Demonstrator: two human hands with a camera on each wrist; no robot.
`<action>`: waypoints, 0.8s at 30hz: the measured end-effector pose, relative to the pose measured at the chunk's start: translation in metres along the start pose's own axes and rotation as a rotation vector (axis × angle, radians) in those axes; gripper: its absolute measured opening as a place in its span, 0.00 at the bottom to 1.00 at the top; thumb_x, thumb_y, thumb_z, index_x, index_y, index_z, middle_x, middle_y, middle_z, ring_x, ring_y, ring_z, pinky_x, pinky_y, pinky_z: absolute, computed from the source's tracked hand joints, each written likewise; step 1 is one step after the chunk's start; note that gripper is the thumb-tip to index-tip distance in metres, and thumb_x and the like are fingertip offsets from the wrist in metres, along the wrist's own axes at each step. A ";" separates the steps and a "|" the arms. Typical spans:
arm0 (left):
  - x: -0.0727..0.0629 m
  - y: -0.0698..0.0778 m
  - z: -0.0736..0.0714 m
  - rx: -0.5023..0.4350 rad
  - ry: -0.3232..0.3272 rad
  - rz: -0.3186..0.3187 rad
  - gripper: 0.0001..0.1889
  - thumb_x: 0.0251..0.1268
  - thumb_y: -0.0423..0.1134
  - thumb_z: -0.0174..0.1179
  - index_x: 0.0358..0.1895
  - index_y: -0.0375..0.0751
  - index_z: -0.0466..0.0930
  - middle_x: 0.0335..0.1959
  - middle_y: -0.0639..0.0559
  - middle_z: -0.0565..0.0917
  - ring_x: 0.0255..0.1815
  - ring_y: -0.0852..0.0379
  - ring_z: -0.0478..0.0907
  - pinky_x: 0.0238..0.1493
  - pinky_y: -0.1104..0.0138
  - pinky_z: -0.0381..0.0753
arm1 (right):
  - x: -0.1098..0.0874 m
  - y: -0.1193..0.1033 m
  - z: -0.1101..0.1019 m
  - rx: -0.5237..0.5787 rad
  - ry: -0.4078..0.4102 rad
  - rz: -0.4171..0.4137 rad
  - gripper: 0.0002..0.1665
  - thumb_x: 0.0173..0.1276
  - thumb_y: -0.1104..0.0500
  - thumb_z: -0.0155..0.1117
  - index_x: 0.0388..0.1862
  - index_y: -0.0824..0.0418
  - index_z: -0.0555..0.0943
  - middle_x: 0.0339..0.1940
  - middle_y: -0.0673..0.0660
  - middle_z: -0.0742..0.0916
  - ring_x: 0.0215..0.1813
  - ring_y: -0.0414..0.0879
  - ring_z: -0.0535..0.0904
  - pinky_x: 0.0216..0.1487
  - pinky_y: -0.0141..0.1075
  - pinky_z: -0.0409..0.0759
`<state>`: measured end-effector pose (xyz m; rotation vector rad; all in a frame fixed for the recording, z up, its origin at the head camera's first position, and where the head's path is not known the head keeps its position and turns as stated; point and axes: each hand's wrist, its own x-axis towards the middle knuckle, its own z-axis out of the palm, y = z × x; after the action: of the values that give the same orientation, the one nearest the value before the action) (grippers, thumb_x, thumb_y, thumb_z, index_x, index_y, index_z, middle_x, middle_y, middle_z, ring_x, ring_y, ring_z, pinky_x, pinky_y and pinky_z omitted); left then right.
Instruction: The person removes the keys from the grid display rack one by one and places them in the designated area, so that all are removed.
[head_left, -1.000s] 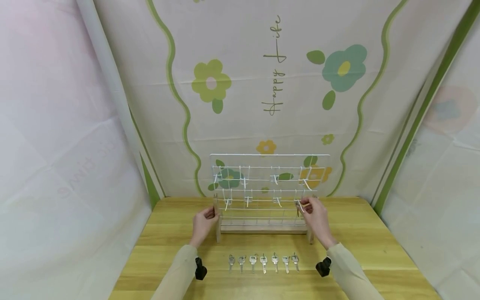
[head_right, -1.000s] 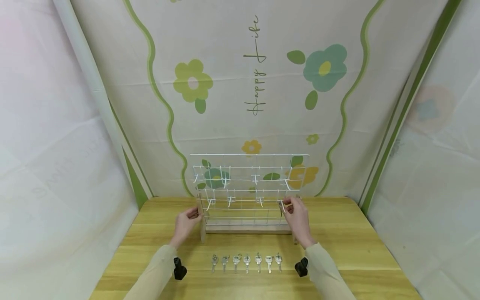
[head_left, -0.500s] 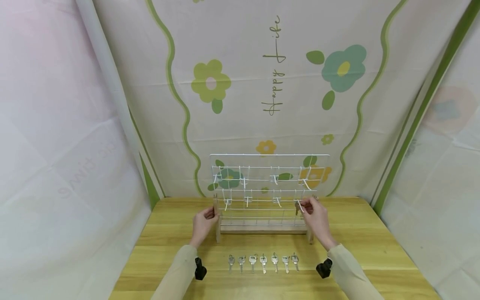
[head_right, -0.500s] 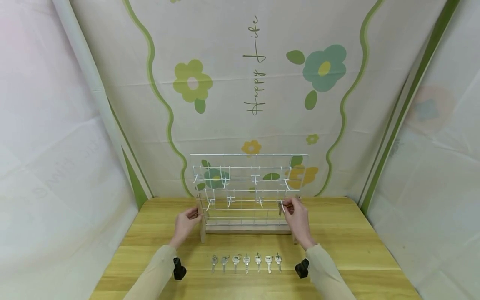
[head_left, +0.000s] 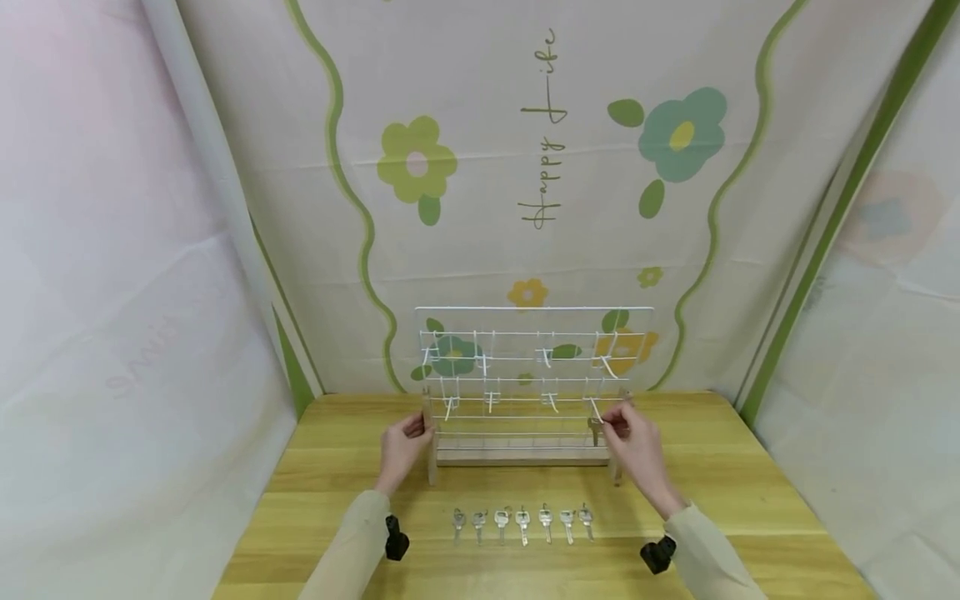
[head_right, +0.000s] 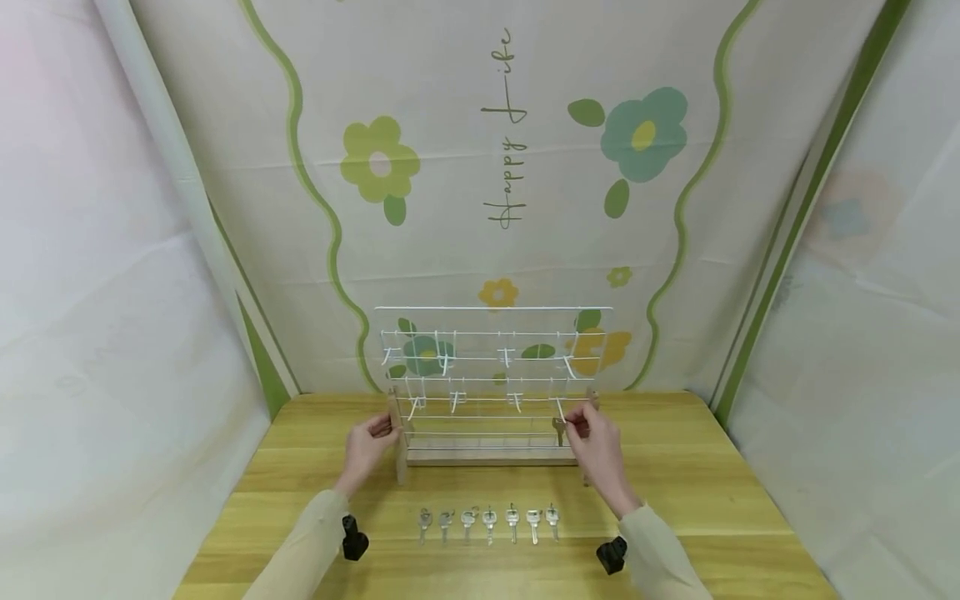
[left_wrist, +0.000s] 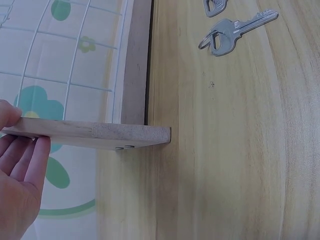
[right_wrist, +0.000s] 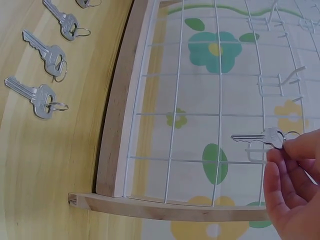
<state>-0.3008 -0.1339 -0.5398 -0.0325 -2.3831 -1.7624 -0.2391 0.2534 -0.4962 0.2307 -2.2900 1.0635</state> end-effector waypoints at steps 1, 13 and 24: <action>-0.001 0.000 0.000 0.001 -0.001 0.001 0.20 0.62 0.27 0.65 0.58 0.26 0.79 0.55 0.31 0.84 0.55 0.38 0.84 0.54 0.59 0.87 | -0.002 -0.001 0.000 0.009 -0.002 0.003 0.09 0.59 0.75 0.67 0.35 0.65 0.80 0.31 0.61 0.88 0.31 0.29 0.79 0.30 0.20 0.83; -0.001 -0.002 0.000 0.002 0.009 -0.001 0.20 0.62 0.27 0.65 0.58 0.26 0.79 0.55 0.31 0.84 0.55 0.38 0.84 0.54 0.61 0.88 | -0.017 -0.006 -0.006 -0.010 0.019 -0.001 0.08 0.59 0.73 0.69 0.34 0.64 0.81 0.32 0.60 0.88 0.30 0.37 0.82 0.30 0.23 0.84; 0.000 0.001 0.000 0.016 0.004 -0.001 0.21 0.62 0.28 0.65 0.59 0.27 0.78 0.55 0.32 0.84 0.55 0.39 0.84 0.53 0.61 0.88 | -0.039 0.011 -0.004 0.006 -0.065 0.098 0.07 0.62 0.73 0.66 0.34 0.64 0.80 0.30 0.59 0.88 0.29 0.40 0.83 0.26 0.22 0.83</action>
<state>-0.3002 -0.1341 -0.5392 -0.0252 -2.3947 -1.7424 -0.2099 0.2596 -0.5242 0.1595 -2.3775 1.1272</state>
